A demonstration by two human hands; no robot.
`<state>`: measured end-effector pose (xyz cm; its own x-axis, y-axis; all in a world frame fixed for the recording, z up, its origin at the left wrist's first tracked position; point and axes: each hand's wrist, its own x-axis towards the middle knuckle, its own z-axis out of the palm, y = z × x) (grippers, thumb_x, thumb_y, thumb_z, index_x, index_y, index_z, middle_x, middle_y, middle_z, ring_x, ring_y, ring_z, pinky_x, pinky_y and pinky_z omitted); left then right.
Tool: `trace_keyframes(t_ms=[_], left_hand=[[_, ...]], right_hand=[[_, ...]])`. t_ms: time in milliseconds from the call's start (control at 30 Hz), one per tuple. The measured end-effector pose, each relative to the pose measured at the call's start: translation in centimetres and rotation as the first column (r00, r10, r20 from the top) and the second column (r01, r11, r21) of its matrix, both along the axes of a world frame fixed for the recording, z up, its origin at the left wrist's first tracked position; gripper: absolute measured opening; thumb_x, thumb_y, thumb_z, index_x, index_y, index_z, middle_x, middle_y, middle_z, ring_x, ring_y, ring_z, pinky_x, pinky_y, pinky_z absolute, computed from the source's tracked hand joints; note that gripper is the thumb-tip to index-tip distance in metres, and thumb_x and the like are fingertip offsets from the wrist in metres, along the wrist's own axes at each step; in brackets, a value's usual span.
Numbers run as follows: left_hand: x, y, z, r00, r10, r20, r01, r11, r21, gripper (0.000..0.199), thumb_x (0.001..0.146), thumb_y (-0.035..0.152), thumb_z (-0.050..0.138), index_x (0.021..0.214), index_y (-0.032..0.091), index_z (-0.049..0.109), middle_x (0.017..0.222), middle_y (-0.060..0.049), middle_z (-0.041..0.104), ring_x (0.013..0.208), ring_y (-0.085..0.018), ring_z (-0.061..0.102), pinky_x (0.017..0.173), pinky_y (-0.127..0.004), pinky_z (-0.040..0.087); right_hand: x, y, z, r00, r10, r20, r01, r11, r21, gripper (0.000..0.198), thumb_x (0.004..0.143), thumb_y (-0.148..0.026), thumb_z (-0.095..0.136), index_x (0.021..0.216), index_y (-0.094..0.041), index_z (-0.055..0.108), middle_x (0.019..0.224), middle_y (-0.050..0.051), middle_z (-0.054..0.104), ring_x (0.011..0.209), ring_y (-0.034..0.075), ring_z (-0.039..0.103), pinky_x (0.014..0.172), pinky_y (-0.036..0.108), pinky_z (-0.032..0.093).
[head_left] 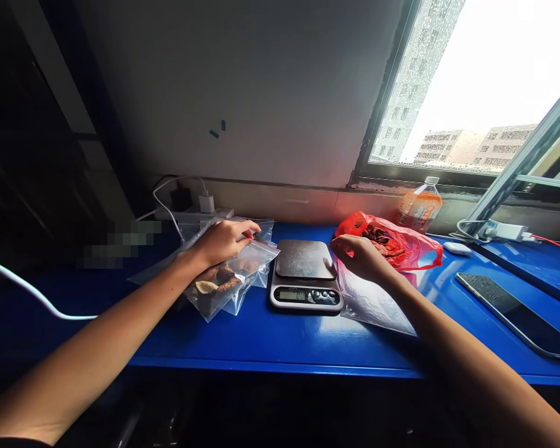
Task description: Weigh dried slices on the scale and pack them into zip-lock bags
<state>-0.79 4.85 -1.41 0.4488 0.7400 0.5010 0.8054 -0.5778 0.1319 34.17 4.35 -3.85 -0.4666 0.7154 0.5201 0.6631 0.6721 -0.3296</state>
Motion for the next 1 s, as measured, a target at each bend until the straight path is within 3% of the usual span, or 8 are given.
trace_keyframes(t_ms=[100, 200, 300, 433, 500, 633, 700, 1000], left_hand=[[0.9, -1.0, 0.7, 0.996, -0.087, 0.018, 0.087, 0.996, 0.03, 0.024, 0.088, 0.025, 0.048, 0.099, 0.02, 0.07, 0.097, -0.004, 0.073, 0.089, -0.017, 0.068, 0.082, -0.03, 0.05], [2.7, -2.9, 1.5, 0.971, -0.239, 0.013, 0.236, 0.965, 0.115, 0.022, 0.091, 0.019, 0.048, 0.092, 0.018, 0.07, 0.095, -0.005, 0.072, 0.087, -0.017, 0.066, 0.08, -0.03, 0.052], [4.6, -4.7, 1.8, 0.944, -0.33, -0.02, 0.324, 0.913, 0.247, 0.018, 0.092, 0.015, 0.049, 0.091, 0.017, 0.067, 0.096, -0.006, 0.071, 0.091, -0.017, 0.065, 0.083, -0.031, 0.053], [6.0, -5.9, 1.6, 0.929, -0.368, -0.029, 0.349, 0.851, 0.392, 0.012, 0.092, 0.013, 0.052, 0.091, 0.016, 0.064, 0.095, -0.007, 0.069, 0.094, -0.017, 0.064, 0.085, -0.031, 0.054], [6.2, -6.0, 1.4, 0.931, -0.363, -0.042, 0.346, 0.839, 0.42, 0.009, 0.091, 0.013, 0.053, 0.091, 0.015, 0.062, 0.095, -0.009, 0.068, 0.093, -0.018, 0.063, 0.085, -0.032, 0.055], [6.3, -5.8, 1.2, 0.925, -0.367, -0.102, 0.372, 0.813, 0.449, 0.006, 0.089, 0.011, 0.054, 0.089, 0.014, 0.06, 0.092, -0.009, 0.066, 0.091, -0.02, 0.061, 0.082, -0.034, 0.055], [6.4, -5.8, 1.1, 0.922, -0.367, -0.127, 0.382, 0.799, 0.465, 0.007, 0.089, 0.011, 0.054, 0.089, 0.015, 0.059, 0.091, -0.008, 0.065, 0.09, -0.02, 0.06, 0.081, -0.034, 0.055], [7.0, -6.6, 0.8, 0.922, -0.342, -0.18, 0.385, 0.786, 0.483, 0.007, 0.088, 0.013, 0.056, 0.088, 0.02, 0.06, 0.088, -0.004, 0.066, 0.085, -0.019, 0.055, 0.08, -0.033, 0.053]], right_hand=[[-0.9, -0.4, 0.9, 0.997, 0.005, -0.073, -0.007, 1.0, -0.023, 0.019, 0.088, -0.026, 0.05, 0.084, -0.015, 0.065, 0.082, 0.008, 0.07, 0.071, 0.016, 0.062, 0.067, 0.029, 0.046], [-3.4, -0.5, 2.3, 0.963, 0.021, -0.269, -0.069, 0.983, -0.17, 0.02, 0.086, -0.034, 0.053, 0.085, -0.016, 0.062, 0.076, 0.005, 0.066, 0.067, 0.015, 0.059, 0.065, 0.028, 0.046], [-6.8, -1.3, 3.1, 0.865, 0.087, -0.494, -0.29, 0.89, -0.352, 0.024, 0.082, -0.037, 0.057, 0.094, -0.016, 0.058, 0.067, -0.001, 0.059, 0.062, 0.013, 0.055, 0.062, 0.027, 0.045], [-9.2, -4.0, 2.8, 0.765, 0.144, -0.627, -0.489, 0.764, -0.421, 0.024, 0.079, -0.035, 0.059, 0.095, -0.019, 0.051, 0.066, -0.005, 0.054, 0.057, 0.009, 0.046, 0.055, 0.023, 0.037], [-9.0, -5.3, 2.6, 0.799, 0.156, -0.581, -0.455, 0.789, -0.414, 0.021, 0.082, -0.037, 0.056, 0.09, -0.019, 0.049, 0.064, -0.006, 0.051, 0.054, 0.008, 0.041, 0.052, 0.022, 0.031], [-8.0, -5.9, 2.6, 0.931, 0.158, -0.328, -0.261, 0.919, -0.296, 0.02, 0.084, -0.037, 0.055, 0.078, -0.018, 0.048, 0.055, -0.007, 0.044, 0.051, 0.007, 0.036, 0.051, 0.023, 0.025], [-7.6, -5.6, 2.7, 0.954, 0.151, -0.259, -0.223, 0.935, -0.276, 0.025, 0.085, -0.039, 0.054, 0.073, -0.018, 0.046, 0.056, -0.006, 0.044, 0.053, 0.007, 0.037, 0.052, 0.023, 0.025], [-7.6, -6.1, 2.6, 0.919, 0.279, -0.278, -0.376, 0.832, -0.407, 0.029, 0.087, -0.031, 0.041, 0.061, -0.018, 0.038, 0.059, -0.005, 0.035, 0.056, 0.008, 0.031, 0.053, 0.023, 0.025]])
